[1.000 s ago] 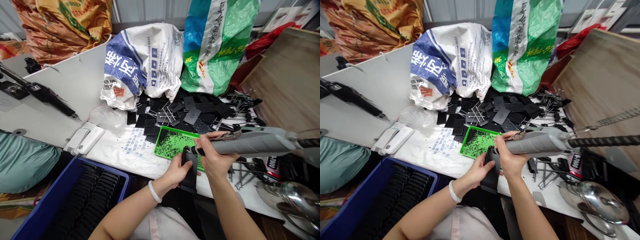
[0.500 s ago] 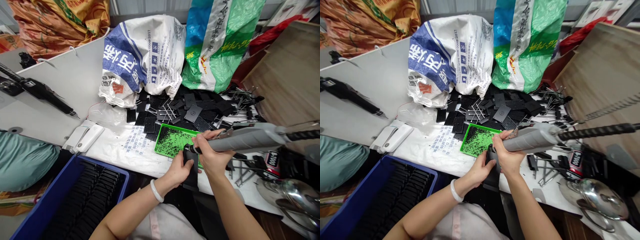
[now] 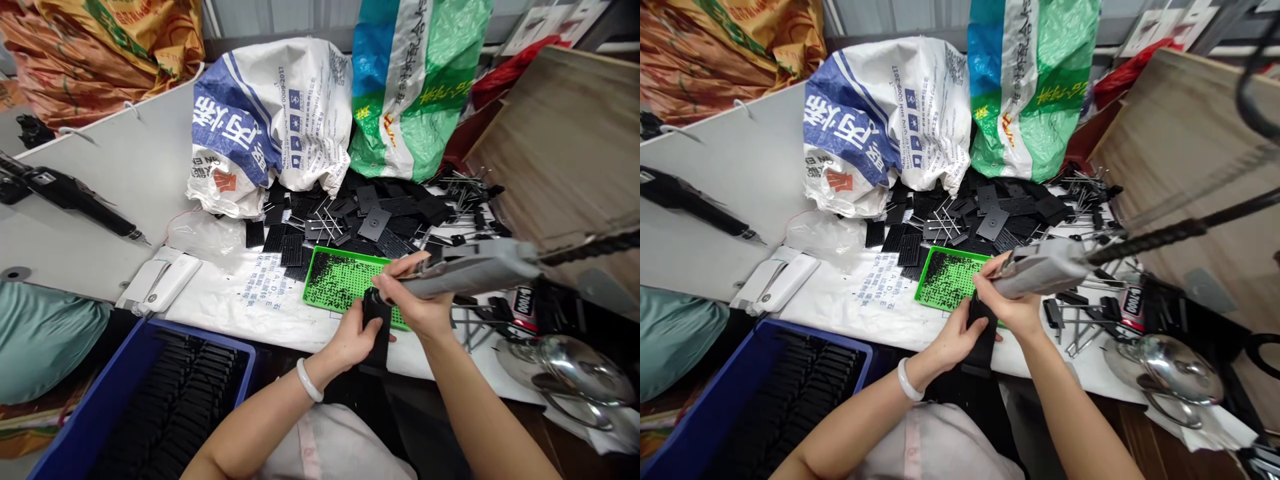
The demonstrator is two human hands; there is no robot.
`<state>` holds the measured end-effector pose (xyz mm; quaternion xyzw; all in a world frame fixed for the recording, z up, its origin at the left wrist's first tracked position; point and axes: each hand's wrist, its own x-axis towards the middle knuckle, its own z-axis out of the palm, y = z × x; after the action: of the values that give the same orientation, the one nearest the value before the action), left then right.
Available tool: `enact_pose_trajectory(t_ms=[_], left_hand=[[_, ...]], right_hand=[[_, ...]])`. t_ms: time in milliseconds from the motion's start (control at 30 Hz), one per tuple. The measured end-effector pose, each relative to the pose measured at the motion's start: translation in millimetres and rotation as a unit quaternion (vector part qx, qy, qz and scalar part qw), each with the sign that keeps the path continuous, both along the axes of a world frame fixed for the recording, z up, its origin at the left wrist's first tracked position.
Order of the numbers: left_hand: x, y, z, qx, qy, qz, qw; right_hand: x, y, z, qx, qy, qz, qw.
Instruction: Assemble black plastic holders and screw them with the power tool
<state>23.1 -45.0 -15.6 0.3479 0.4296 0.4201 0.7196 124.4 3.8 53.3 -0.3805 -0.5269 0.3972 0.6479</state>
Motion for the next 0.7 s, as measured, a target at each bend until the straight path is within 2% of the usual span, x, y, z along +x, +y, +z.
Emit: enact_pose_trajectory(t_ms=[100, 200, 267, 367, 567, 700], left_hand=[[-13.2, 3.4, 6.6, -0.017, -0.04, 0.025, 0.999], [-28.3, 14.5, 16.8, -0.052, -0.118, 0.085, 0.988], [-33.1, 23.6, 21.6, -0.09, -0.178, 0.093, 0.976], [-30.3, 33.9, 24.0, -0.134, -0.236, 0.094, 0.958], [-17.3, 43.0, 20.9, -0.132, -0.242, 0.109, 0.955], [-13.6, 47.8, 17.4, -0.127, -0.243, 0.111, 0.955]], right_hand=[[12.7, -1.4, -5.2, -0.024, 0.055, -0.075, 0.995], [22.5, -3.5, -28.8, -0.062, 0.031, -0.185, 0.98], [25.2, -4.1, -45.6, -0.074, -0.002, -0.223, 0.972], [23.5, -3.7, -58.2, -0.069, -0.019, -0.246, 0.967], [17.3, -2.6, -60.9, -0.098, -0.003, -0.255, 0.962], [19.9, -3.0, -58.1, -0.087, 0.008, -0.237, 0.967]])
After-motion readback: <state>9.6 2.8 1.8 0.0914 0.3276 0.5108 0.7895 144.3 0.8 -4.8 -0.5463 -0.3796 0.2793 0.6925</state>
